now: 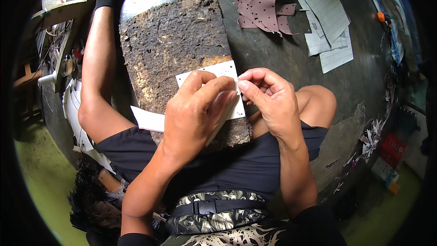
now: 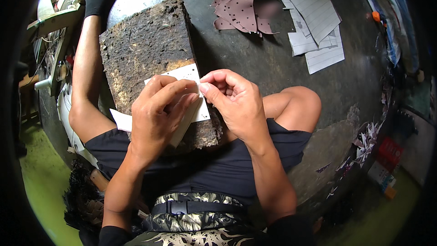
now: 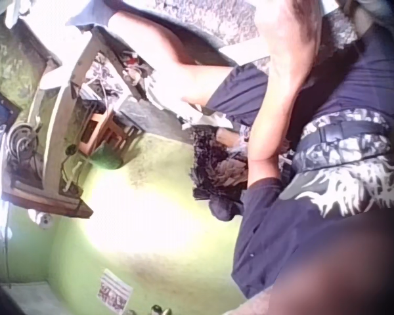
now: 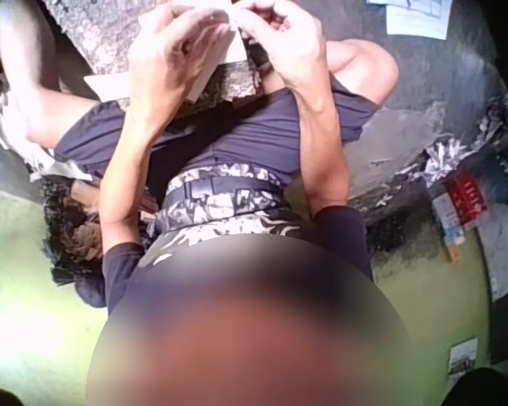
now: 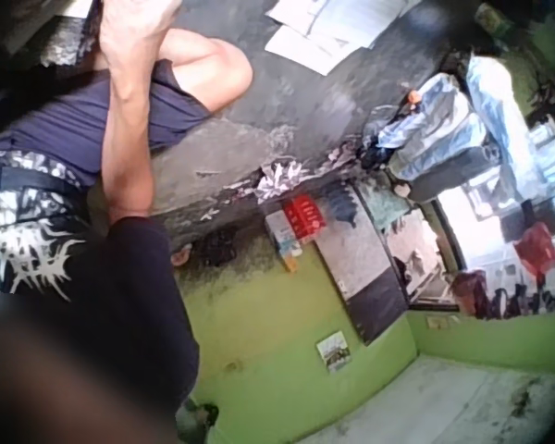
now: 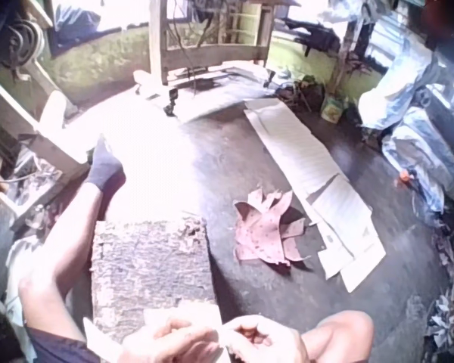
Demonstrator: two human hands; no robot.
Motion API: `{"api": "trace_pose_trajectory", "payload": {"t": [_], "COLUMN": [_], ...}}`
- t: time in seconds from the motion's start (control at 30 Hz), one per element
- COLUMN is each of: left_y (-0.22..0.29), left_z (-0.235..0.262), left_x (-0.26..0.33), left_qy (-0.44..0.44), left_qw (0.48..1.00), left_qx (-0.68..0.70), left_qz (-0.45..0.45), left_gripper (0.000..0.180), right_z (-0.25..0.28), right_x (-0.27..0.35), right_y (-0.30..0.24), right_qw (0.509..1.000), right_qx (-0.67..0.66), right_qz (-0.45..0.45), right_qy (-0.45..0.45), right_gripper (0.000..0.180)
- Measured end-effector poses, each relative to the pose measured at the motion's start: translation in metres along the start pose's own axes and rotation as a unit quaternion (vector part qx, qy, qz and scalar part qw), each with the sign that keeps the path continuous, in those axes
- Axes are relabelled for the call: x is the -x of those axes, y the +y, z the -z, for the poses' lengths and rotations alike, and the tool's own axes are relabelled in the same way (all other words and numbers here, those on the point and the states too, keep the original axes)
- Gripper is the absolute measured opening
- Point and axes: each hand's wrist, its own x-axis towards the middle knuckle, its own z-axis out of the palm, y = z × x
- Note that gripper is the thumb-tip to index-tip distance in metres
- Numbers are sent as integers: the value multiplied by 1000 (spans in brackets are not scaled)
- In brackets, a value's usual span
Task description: The person sits on the floor and repeatedly peels the white adhesive backing off small pinkish paper pieces. They hold each piece with one hand and pull the backing away with the other, then place the peeled piece aside.
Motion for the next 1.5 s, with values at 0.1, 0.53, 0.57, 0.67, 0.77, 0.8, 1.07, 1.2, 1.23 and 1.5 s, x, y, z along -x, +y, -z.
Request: {"api": "trace_pose_trajectory", "payload": {"t": [0.1, 0.53, 0.57, 0.67, 0.77, 0.8, 1.07, 1.2, 1.23, 1.5], "left_y": [0, 1, 1, 3, 3, 2, 0, -3, -3, -3], "left_z": [0, -1, -1, 0, 1, 1, 2, 2, 3, 5], "left_x": [-2, -5, -6, -5, -5, -5, -4, -5, -5, -9], "left_qy": [6, 12, 10, 2, 2, 1, -5, -8, -12, -9], "left_qw": [1000, 998, 998, 997, 997, 996, 993, 992, 993, 990], "left_qx": [-18, -33, -41, -51, -63, -67, -104, -104, -101, -111], "left_qz": [-12, -52, -54, -50, -52, -54, -63, -69, -66, -83], "left_gripper": [24, 25, 26, 26, 26, 26, 28, 27, 27, 25], "right_z": [4, -2, 0, -3, -6, -8, -5, -1, 0, 4], "right_x": [-3, -2, -4, -7, -8, -7, -7, -8, -10, -12], "right_y": [9, 12, 11, 11, 12, 12, 20, 27, 29, 25], "right_qw": [999, 991, 985, 990, 991, 989, 990, 989, 989, 988], "right_qx": [-30, -127, -162, -114, -106, -124, -122, -131, -131, -138], "right_qz": [-18, -33, -58, -79, -75, -75, -70, -73, -74, -55], "right_qy": [0, 8, 3, 14, 27, 32, 22, -8, -16, -39], "right_gripper": [17, 19, 19, 20, 20, 21, 24, 23, 23, 23]}}
